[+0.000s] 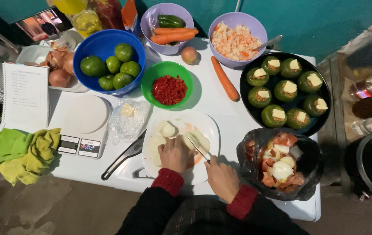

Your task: The recorder peels and dices a white onion using a paring knife.

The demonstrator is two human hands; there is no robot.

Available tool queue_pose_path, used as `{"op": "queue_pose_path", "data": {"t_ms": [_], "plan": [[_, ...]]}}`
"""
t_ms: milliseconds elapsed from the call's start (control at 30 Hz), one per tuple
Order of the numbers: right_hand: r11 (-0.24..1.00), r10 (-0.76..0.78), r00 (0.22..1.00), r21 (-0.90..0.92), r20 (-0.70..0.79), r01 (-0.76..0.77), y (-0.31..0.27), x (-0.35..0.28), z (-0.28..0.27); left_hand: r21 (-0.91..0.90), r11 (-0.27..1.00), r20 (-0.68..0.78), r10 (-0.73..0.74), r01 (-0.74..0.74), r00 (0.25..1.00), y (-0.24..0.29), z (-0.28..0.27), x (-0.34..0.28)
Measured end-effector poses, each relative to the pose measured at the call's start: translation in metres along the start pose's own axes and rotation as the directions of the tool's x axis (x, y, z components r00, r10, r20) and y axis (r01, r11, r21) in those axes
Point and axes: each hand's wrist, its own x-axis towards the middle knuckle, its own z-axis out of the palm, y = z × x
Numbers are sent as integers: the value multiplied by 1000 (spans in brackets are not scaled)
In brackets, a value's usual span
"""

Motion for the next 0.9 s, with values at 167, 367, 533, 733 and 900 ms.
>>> {"op": "queue_pose_path", "data": {"t_ms": [167,367,533,733,900], "plan": [[970,-228,948,-139,-220,201,12,35,38,-30,999,16,-19,19,1000,-1,10,1],[963,-233,944,-190,-234,191,10,38,45,-65,997,19,-33,34,999,4,3,3],[964,-233,950,-179,-207,197,5,38,35,-100,994,-19,-49,47,999,0,13,5],[962,-229,952,-196,-204,190,8,39,37,-106,993,2,-57,57,998,-2,8,3],[985,-123,989,-133,-79,112,-12,30,20,-123,986,126,-101,116,987,0,1,5]]}}
